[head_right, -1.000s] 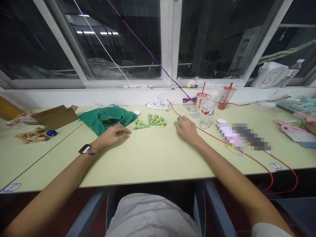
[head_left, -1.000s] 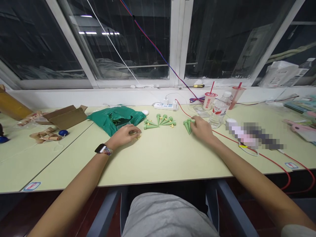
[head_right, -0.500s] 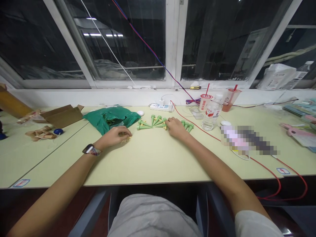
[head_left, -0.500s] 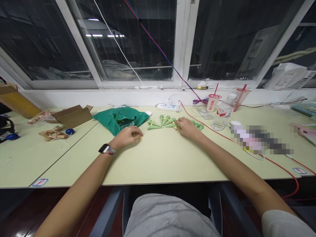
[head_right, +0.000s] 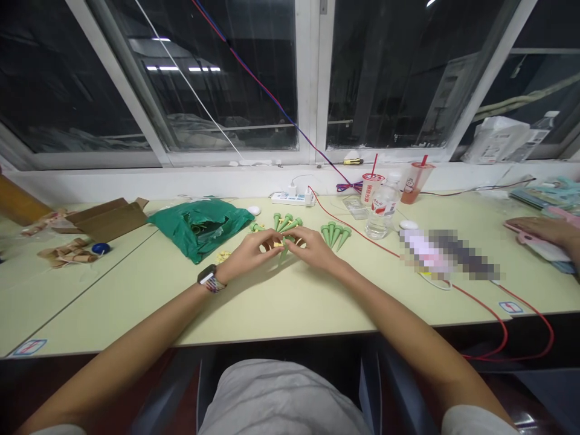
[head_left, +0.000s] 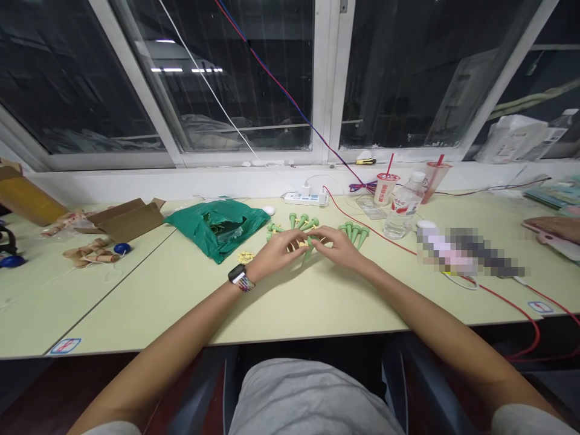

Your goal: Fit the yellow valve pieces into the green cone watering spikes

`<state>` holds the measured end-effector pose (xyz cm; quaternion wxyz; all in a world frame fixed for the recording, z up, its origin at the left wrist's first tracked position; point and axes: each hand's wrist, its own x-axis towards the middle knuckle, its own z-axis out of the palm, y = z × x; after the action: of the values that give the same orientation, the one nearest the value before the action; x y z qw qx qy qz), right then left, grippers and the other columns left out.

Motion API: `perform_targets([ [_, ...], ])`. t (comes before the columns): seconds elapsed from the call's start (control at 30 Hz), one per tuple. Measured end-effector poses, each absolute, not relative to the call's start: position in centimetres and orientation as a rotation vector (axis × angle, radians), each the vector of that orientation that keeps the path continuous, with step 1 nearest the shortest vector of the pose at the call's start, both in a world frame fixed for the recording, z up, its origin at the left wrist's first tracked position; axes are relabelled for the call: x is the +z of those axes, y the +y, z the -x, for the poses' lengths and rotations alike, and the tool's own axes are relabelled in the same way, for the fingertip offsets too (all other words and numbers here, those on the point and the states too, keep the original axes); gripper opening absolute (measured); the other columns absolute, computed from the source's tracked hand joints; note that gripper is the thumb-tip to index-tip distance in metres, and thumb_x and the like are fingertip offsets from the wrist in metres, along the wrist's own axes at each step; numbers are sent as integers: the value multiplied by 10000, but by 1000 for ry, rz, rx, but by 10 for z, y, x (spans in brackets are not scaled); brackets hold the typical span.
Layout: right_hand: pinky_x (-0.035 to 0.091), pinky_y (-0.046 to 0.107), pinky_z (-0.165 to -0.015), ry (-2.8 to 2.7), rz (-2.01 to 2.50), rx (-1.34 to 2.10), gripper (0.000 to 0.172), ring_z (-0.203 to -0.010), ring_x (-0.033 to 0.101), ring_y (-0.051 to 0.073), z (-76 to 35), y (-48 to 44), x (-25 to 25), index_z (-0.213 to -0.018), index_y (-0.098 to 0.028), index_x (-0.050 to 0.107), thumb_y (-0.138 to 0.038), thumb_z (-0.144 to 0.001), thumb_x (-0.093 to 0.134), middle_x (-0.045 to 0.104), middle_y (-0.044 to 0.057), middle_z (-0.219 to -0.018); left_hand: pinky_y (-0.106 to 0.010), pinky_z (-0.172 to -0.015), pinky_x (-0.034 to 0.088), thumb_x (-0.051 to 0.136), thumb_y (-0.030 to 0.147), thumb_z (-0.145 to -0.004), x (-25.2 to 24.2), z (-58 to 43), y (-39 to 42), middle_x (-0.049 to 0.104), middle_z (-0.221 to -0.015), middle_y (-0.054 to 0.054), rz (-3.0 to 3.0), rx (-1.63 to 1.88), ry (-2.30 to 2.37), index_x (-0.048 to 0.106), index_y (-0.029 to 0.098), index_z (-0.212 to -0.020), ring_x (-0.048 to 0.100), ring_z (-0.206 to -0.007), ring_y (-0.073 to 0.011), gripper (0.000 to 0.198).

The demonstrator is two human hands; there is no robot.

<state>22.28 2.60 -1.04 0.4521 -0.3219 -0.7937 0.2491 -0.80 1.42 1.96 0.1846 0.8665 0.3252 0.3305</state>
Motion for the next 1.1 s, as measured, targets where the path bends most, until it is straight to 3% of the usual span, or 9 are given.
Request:
perform_targets([
  [0.2, 647, 381, -866, -1711, 755, 988, 393, -983, 737, 230, -213, 31, -22, -1194, -229, 753, -504, -914, 741, 735, 65, -1189, -283, -679, 527, 682, 460, -977, 10, 1, 15, 712, -772, -23, -2202, 1097, 977, 688, 186, -878, 668, -733, -179, 291],
  [0.43, 635, 404, -897, -1738, 768, 1019, 391, -954, 762, 250, -209, 26, -14, -1169, -196, 777, -484, -909, 737, 777, 71, -1075, -283, -719, 529, 663, 364, -998, 19, 6, 4, 771, -877, -45, -2421, 1076, 931, 705, 200, -901, 708, -805, -182, 196],
  [0.53, 639, 381, -841, -1740, 837, 927, 390, -892, 772, 242, -220, 25, -3, -1138, -191, 794, -485, -887, 744, 783, 82, -1070, -307, -746, 550, 676, 404, -985, 25, 12, 4, 785, -902, -61, -2389, 1102, 952, 705, 198, -898, 731, -804, -194, 225],
  [0.63, 655, 377, -801, -1592, 912, 863, 457, -810, 771, 231, -248, 28, 10, -1111, -168, 800, -529, -831, 789, 775, 77, -931, -312, -674, 566, 729, 491, -926, 32, 38, 15, 782, -838, -75, -2041, 1209, 1137, 688, 181, -866, 734, -714, -207, 317],
  [0.73, 678, 366, -745, -1468, 976, 895, 517, -808, 755, 224, -285, 27, 25, -1099, -162, 802, -582, -798, 819, 762, 67, -886, -305, -718, 548, 759, 513, -884, 36, 80, 34, 796, -868, -78, -2056, 1180, 1383, 758, 178, -890, 737, -798, -224, 335],
  [0.93, 626, 311, -581, -1528, 1348, 831, 361, -630, 696, 185, -336, 20, 27, -950, -153, 747, -508, -883, 746, 713, 58, -795, -282, -680, 496, 682, 543, -911, 14, 133, 57, 779, -854, -47, -2227, 783, 1457, 799, 203, -890, 694, -778, -207, 360],
  [1.1, 529, 290, -633, -1601, 1777, 572, 247, -554, 666, 166, -355, 28, 3, -908, -173, 671, -405, -969, 617, 734, 47, -738, -307, -724, 511, 643, 558, -919, -3, 139, 66, 753, -945, -67, -2338, 749, 1460, 800, 218, -877, 683, -831, -215, 376],
])
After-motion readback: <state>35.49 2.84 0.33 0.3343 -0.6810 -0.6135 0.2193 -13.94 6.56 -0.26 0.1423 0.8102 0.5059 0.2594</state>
